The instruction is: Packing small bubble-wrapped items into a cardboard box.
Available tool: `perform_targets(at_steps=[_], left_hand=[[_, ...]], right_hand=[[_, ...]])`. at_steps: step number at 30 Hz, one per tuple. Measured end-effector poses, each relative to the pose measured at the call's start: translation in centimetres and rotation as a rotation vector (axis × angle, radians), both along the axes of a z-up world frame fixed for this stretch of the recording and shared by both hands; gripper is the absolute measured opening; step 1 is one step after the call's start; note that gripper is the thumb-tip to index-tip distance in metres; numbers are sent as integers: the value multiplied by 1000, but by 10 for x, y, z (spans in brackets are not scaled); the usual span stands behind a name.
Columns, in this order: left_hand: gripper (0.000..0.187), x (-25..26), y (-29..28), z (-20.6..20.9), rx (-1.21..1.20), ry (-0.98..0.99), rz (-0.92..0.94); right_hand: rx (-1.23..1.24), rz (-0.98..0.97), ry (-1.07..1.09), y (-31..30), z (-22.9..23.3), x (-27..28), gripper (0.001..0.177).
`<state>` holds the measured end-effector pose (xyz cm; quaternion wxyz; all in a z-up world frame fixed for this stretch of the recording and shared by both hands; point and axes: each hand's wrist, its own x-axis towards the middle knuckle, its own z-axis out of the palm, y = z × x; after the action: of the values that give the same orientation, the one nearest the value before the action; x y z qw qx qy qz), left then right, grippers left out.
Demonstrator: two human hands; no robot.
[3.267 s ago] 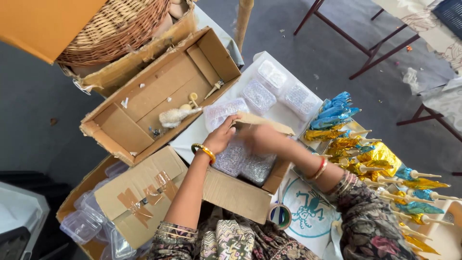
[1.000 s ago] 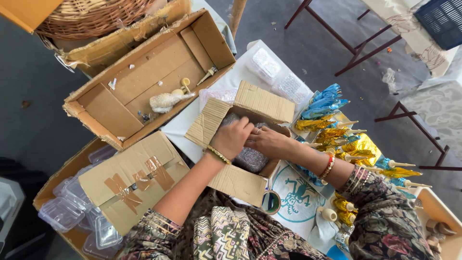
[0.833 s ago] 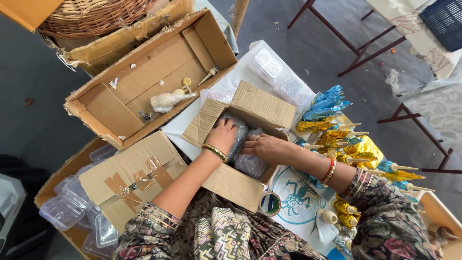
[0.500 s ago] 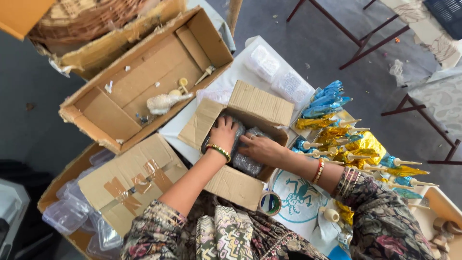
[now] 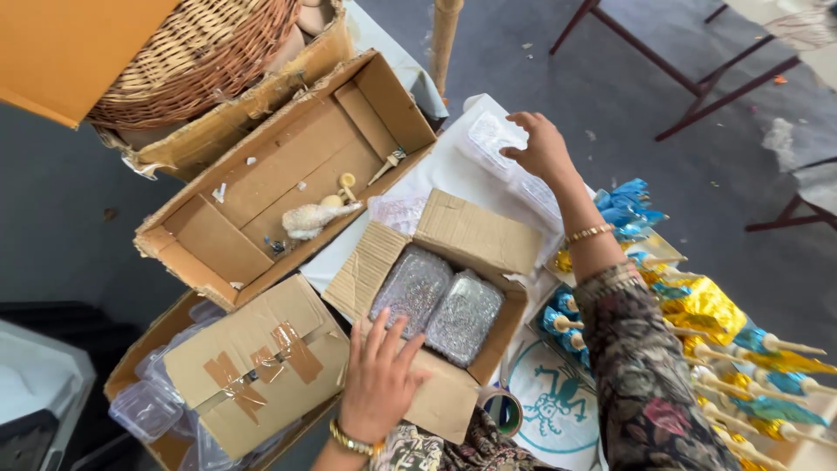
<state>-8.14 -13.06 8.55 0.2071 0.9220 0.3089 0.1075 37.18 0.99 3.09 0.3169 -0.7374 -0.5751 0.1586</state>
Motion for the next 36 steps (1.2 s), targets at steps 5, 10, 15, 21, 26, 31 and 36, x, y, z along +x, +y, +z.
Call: perform_targets(at_steps=[5,10,15,21,26,31,36], left_hand=[[63,-17,-20,-48,124,-69,97],[64,-27,-27,-103,108,-111,76],[64,-28,-33,-103,62,-74,82],[61,-26,-24,-118,169,-142,43],[60,-24,-21,-132,274,-191,36],[53,-24,-19,-120,230,-302,29],[51,-23,-24,-111,-18,-672,74]], right_hand=[[-351,-30,-297,53,-135,46,107],[-511,-111,-289,74,-139,32,131],[-581,-196,-235,67,-139,27,134],[-84,-168,-308,37,-24,16,119],[11,386,-357,-38,157,-57,114],[-273,844,-392,-97,178,-172,112],[-280,991,-789,-123,97,-216,90]])
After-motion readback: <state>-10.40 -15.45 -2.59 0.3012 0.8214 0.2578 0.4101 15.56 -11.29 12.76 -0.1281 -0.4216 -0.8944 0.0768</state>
